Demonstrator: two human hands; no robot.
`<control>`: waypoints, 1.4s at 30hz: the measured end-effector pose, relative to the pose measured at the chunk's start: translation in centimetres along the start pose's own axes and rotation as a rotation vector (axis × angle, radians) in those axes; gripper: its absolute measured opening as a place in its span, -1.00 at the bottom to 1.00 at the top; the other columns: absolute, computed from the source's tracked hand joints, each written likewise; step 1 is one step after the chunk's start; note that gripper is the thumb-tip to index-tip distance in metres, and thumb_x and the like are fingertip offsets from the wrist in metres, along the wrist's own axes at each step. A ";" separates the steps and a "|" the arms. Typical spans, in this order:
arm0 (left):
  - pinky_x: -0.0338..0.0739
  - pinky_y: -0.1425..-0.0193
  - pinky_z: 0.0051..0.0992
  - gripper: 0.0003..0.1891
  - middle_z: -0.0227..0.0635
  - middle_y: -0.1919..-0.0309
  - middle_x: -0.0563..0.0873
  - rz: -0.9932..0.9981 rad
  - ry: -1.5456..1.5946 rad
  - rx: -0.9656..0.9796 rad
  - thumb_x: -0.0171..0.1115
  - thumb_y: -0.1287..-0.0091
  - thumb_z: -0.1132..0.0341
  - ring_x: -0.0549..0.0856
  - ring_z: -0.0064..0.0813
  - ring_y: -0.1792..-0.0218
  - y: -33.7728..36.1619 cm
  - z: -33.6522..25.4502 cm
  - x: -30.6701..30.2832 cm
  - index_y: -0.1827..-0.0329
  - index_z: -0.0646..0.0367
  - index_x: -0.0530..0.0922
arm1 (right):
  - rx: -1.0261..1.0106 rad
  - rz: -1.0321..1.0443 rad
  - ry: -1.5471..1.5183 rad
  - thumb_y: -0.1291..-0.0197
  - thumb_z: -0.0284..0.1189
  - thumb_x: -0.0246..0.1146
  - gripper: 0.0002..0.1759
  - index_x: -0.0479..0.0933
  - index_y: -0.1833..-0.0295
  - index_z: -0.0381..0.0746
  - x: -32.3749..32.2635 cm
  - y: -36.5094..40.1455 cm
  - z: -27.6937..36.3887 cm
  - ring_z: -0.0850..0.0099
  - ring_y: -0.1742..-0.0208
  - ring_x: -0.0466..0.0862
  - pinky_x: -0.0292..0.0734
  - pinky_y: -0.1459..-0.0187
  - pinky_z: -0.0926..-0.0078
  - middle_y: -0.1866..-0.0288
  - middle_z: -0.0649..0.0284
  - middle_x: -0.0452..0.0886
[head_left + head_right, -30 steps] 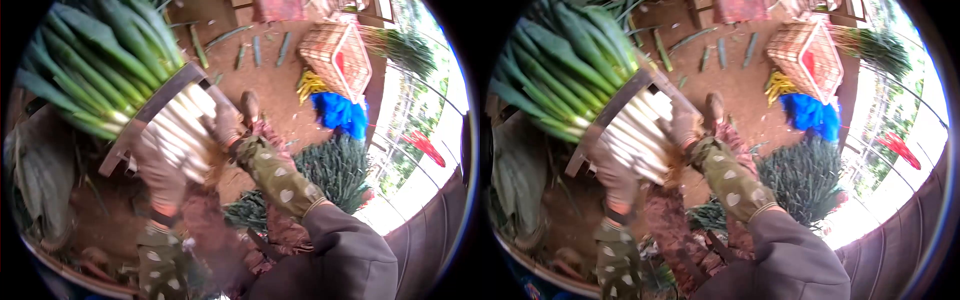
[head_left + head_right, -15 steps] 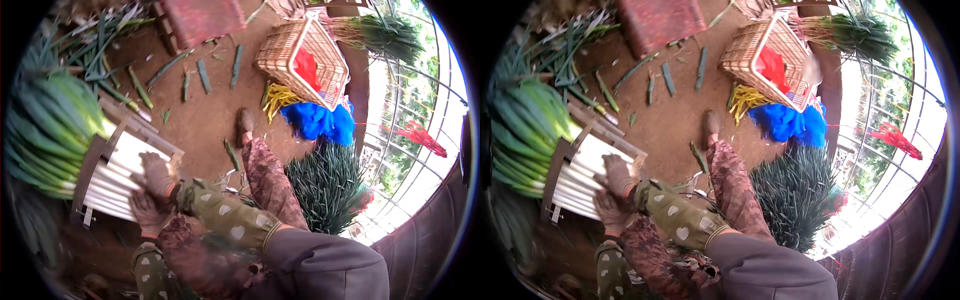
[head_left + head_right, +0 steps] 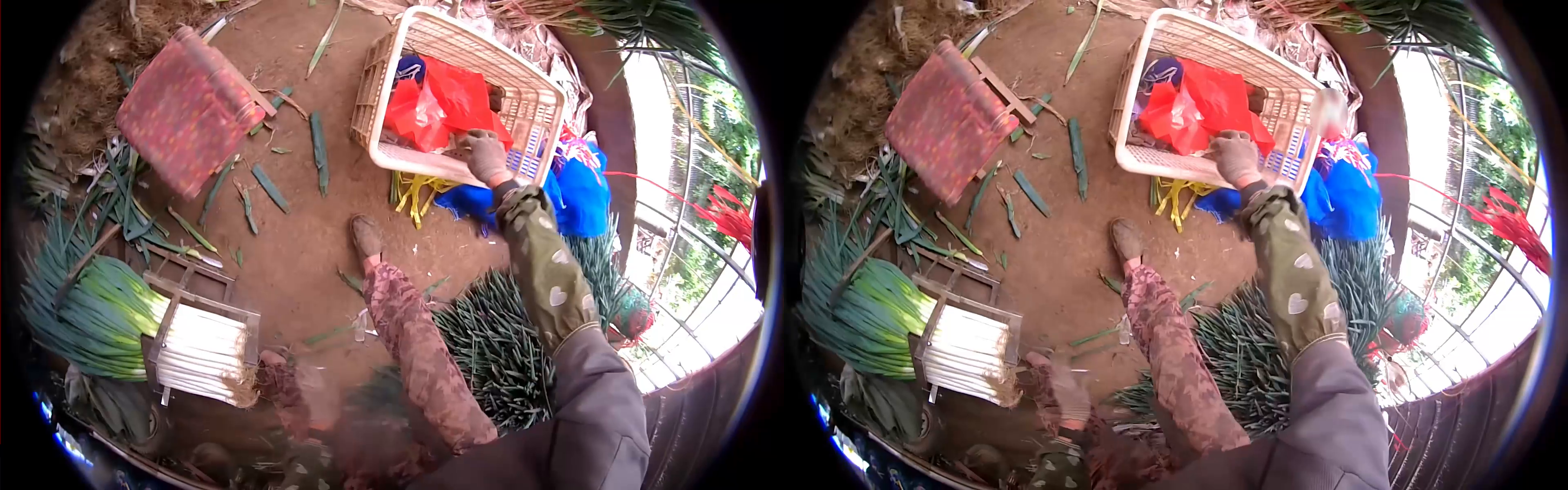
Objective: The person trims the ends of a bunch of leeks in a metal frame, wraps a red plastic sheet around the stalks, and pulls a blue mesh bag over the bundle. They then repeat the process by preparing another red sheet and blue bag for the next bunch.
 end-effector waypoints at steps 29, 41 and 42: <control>0.37 -0.47 -0.21 -0.01 0.12 -0.40 0.44 -0.167 0.577 0.204 0.56 -0.17 0.19 0.42 -0.02 -0.44 -22.6 -13.6 -1.8 -0.57 0.36 0.14 | 0.395 -0.211 -1.563 -0.26 -0.44 0.31 -0.80 0.56 0.13 -0.36 -7.2 7.3 9.3 0.46 -0.01 0.53 0.48 -0.07 0.46 0.05 0.23 0.56; 0.55 -0.21 -0.61 -0.42 -0.26 -0.13 0.72 0.164 1.169 -0.031 0.46 -0.29 0.21 0.68 -0.60 -0.07 -8.9 -9.6 -16.3 -0.32 0.30 0.54 | 0.327 0.124 -1.740 -0.34 -0.44 0.24 -0.84 0.65 0.14 -0.33 -14.3 16.4 27.2 0.60 0.23 0.57 0.50 0.13 0.60 0.26 0.36 0.65; 0.54 -0.23 -0.55 -0.38 -0.23 -0.22 0.63 0.129 0.989 -0.012 0.42 -0.32 0.24 0.64 -0.52 -0.14 -7.3 -8.6 -17.5 -0.39 0.32 0.45 | 0.367 0.062 -1.776 -0.33 -0.44 0.25 -0.86 0.63 0.18 -0.30 -16.4 16.7 28.0 0.57 0.28 0.57 0.51 0.19 0.58 0.30 0.36 0.64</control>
Point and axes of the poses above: each hand's wrist, its own y-axis away from the middle knuckle, its own x-axis out of the palm, z = x × y, the point moved 3 cm from there along -y, towards the middle knuckle
